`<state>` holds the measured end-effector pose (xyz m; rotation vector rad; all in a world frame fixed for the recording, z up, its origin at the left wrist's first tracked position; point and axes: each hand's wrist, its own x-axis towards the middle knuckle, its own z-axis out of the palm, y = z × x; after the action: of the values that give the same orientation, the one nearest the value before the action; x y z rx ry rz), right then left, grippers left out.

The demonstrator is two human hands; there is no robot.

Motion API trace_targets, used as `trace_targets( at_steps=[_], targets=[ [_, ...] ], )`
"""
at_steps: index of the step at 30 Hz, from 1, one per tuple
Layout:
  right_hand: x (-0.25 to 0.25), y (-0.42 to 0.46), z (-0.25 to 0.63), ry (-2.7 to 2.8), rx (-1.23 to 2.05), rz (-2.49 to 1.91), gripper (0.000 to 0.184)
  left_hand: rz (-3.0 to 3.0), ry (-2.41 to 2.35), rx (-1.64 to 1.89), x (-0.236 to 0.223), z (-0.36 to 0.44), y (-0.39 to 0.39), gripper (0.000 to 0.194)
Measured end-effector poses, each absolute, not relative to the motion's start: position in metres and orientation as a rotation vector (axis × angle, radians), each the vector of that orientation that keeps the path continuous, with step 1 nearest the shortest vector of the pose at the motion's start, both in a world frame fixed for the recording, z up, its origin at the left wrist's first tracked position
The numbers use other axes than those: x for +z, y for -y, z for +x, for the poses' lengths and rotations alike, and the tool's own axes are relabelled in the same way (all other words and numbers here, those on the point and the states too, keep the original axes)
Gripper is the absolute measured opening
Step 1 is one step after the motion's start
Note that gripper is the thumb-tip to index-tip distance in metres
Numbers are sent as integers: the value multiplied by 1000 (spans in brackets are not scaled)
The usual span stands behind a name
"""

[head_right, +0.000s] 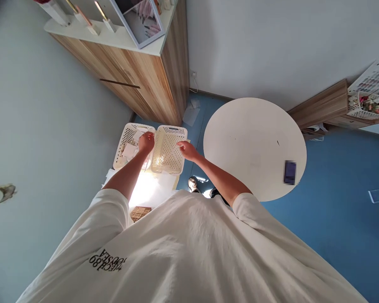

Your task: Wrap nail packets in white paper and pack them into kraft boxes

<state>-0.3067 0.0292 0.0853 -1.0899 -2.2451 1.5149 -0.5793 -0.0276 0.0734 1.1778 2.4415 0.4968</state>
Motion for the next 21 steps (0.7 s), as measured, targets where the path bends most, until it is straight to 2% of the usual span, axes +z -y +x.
trace_targets(
  at_steps=[5, 11, 18, 21],
  targets=[
    [86, -30, -318, 2263, 1527, -1104, 37, 1069, -2558, 414, 73, -607, 27, 39],
    [94, -34, -324, 2257, 1534, -1102, 38, 983, -2581, 158, 63, -648, 26, 32],
    [93, -31, -337, 2258, 1565, -1102, 37, 1073, -2477, -90, 49, -666, 14, 35],
    [95, -29, -337, 2261, 1571, -1104, 37, 1098, -2446, -84, 50, -665, 8, 38]
  ],
)
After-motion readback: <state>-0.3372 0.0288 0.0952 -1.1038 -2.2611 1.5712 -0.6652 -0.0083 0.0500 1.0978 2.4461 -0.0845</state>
